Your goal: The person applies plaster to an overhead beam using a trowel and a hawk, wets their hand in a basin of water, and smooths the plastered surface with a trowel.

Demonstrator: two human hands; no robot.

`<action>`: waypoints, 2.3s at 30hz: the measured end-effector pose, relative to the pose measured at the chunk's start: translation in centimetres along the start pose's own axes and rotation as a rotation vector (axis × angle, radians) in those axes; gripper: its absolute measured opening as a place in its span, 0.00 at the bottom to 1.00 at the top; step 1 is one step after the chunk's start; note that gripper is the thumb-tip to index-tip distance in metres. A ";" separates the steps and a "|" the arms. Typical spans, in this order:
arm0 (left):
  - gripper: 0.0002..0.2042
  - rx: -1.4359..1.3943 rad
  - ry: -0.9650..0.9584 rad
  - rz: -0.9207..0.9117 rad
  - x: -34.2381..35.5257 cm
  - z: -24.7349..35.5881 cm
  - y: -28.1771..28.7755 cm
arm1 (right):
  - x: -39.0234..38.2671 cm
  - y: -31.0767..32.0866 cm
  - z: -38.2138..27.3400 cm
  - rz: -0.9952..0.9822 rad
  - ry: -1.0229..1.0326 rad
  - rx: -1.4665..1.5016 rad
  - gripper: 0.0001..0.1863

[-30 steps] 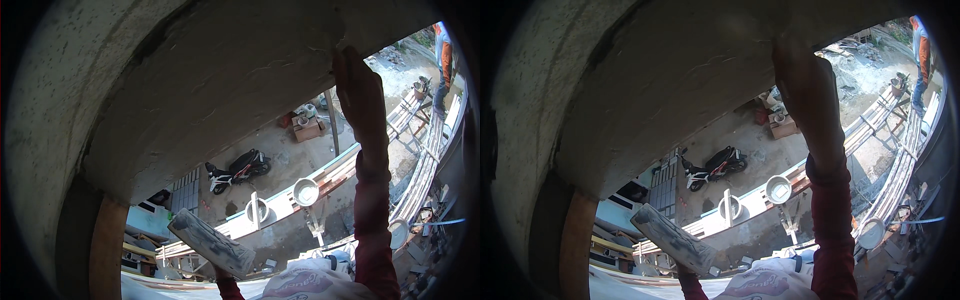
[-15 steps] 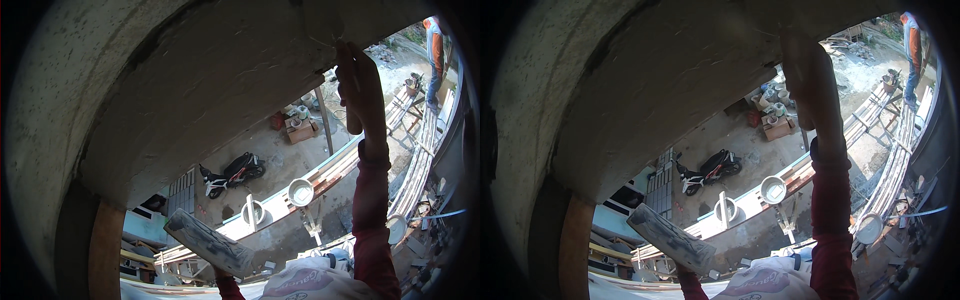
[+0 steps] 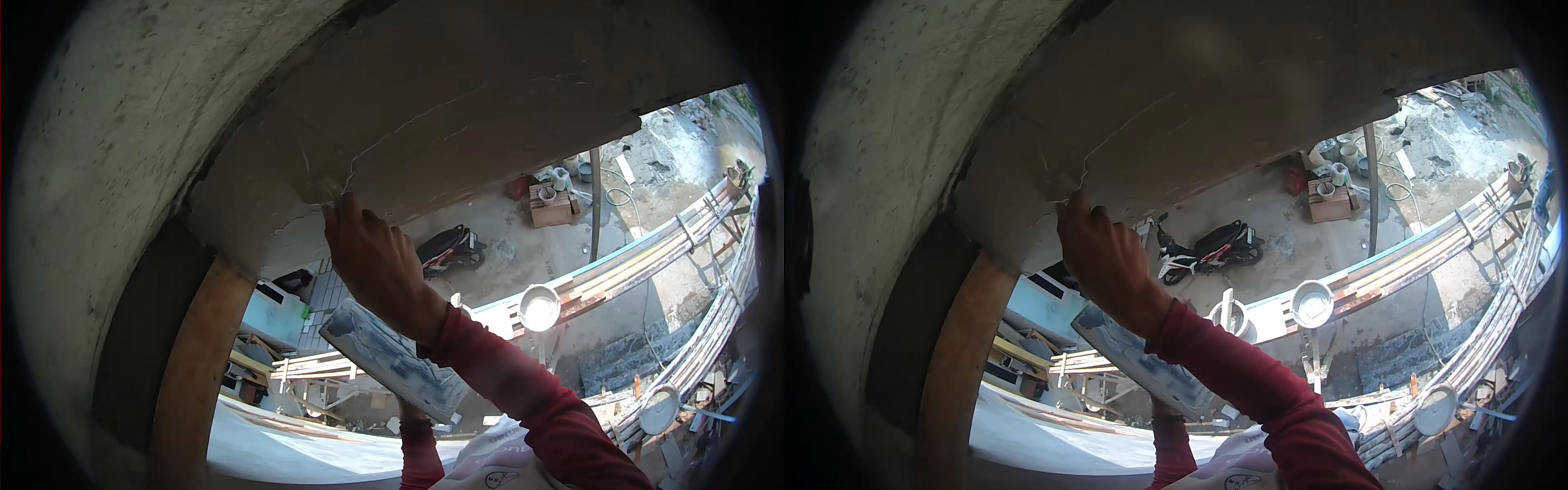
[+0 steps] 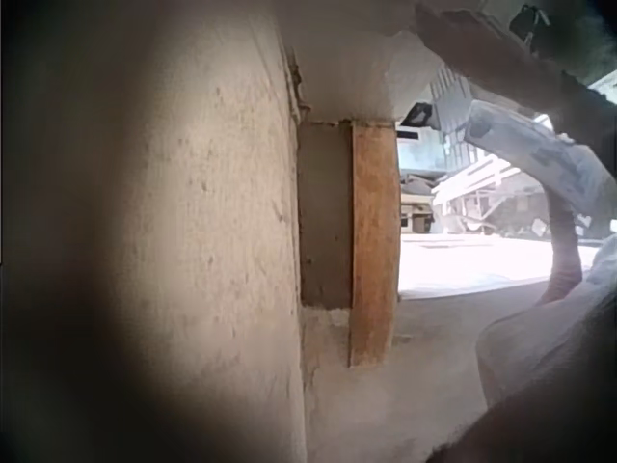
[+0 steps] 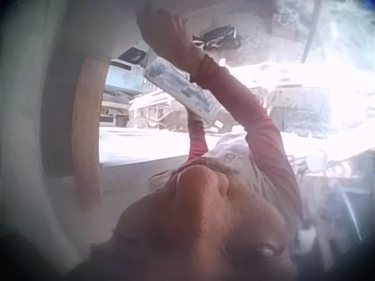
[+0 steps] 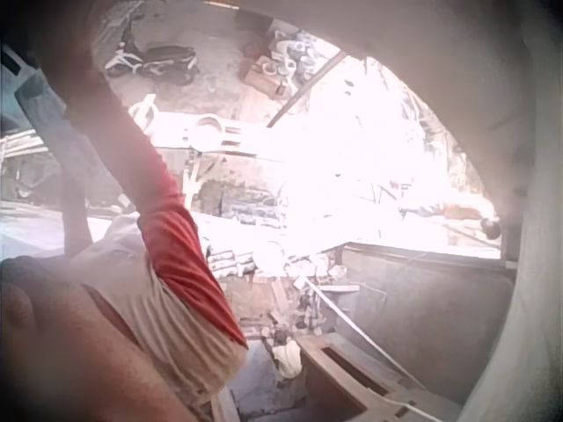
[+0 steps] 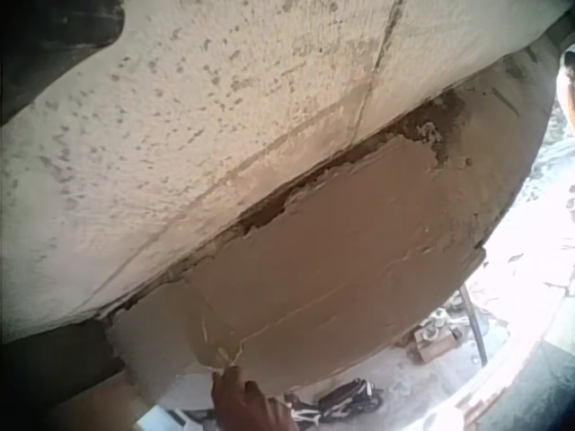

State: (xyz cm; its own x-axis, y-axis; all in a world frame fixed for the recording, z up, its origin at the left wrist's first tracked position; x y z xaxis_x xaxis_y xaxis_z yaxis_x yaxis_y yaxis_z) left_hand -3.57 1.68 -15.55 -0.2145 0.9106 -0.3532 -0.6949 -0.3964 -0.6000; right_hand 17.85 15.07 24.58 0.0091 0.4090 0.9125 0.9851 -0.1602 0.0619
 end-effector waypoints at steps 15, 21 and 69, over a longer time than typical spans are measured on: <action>0.27 0.006 0.058 -0.064 0.9 -1.3 -0.5 | -2.0 21.1 6.9 0.086 0.039 -0.624 0.07; 0.27 0.167 0.205 -0.155 3.4 -4.5 -6.1 | -8.8 37.4 9.6 0.289 0.106 -0.826 0.10; 0.31 -0.073 0.774 0.329 16.2 -45.5 12.5 | -82.7 19.3 42.9 -0.534 -1.211 -0.310 0.12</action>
State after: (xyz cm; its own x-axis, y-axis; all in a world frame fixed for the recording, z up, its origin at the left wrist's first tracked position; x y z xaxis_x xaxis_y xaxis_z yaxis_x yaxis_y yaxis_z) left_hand 15.52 6.13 -61.41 0.1516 0.4207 -0.8944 -0.6272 -0.6585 -0.4160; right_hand 43.46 16.65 -67.05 -0.0560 0.9846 -0.1657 0.8387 0.1364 0.5272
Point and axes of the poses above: each hand's wrist, its own x-axis towards the middle knuckle, its own y-axis out of the back of the hand, z = x × y, the point moved 5 cm from there along x, towards the middle knuckle, and after that the axes turned 14 degrees about y, right-handed, at the moved point
